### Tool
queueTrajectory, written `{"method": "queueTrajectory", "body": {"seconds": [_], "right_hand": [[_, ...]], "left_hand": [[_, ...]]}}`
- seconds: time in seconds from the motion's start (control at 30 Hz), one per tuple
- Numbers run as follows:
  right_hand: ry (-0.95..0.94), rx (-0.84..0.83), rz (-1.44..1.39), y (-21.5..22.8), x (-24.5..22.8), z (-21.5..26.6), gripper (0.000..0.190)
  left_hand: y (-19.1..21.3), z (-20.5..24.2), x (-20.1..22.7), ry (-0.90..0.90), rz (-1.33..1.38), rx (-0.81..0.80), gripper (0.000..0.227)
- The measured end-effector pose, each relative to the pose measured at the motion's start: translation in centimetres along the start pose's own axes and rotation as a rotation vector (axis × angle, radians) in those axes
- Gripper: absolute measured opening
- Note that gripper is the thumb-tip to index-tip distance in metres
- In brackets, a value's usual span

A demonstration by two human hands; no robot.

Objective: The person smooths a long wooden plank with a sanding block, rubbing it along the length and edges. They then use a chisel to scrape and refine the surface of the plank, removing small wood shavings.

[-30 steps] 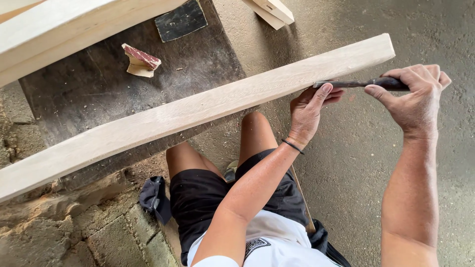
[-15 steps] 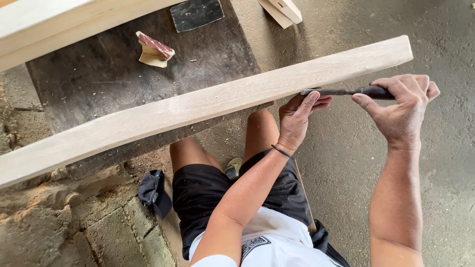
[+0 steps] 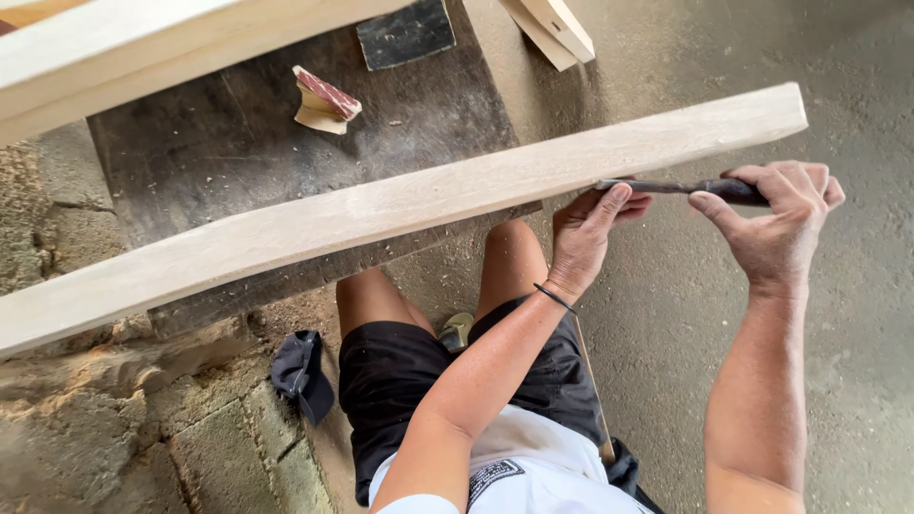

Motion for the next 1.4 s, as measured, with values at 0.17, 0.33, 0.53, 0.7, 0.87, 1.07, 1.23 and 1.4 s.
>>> {"method": "queueTrajectory", "body": {"seconds": [0.17, 0.33, 0.53, 0.7, 0.87, 1.07, 1.23, 1.4], "right_hand": [[-0.055, -0.004, -0.016, -0.2, 0.3, -0.2, 0.034], [-0.030, 0.003, -0.002, -0.6, -0.7, -0.2, 0.033], [0.052, 0.012, -0.014, -1.2, -2.8, -0.3, 0.035], [0.051, 0.030, -0.001, -0.4, -1.9, -0.1, 0.037], [-0.006, 0.000, -0.045, -0.1, -0.6, 0.1, 0.034], [0.006, 0.023, -0.034, -0.2, -0.6, 0.2, 0.033], [0.005, 0.019, -0.043, -0.3, -0.8, 0.2, 0.032], [0.031, 0.037, -0.050, 0.0, -1.3, 0.0, 0.033]], "left_hand": [[-0.1, -0.2, -0.3, 0.001, 0.015, 0.000, 0.011], [1.3, 0.0, -0.1, 0.001, 0.018, 0.038, 0.011], [2.4, 0.5, 1.9, -0.038, -0.011, 0.043, 0.016], [1.2, 0.6, 1.1, -0.021, 0.041, 0.037, 0.013], [-0.2, 0.4, 0.1, -0.021, 0.042, 0.004, 0.011], [1.4, 0.3, 0.5, -0.165, -0.232, 0.121, 0.008], [1.0, 0.4, 1.4, -0.229, -0.201, 0.147, 0.008], [1.4, 0.4, 1.2, -0.236, -0.204, 0.156, 0.008]]}}
Point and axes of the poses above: each hand's wrist, its own z-axis away from the middle knuckle, its own y-axis out of the back of the hand, x = y × z, the point moved 8 cm from there along -z, towards the middle knuckle, and after that the axes turned 9 degrees about -y, right-handed, at the moved point
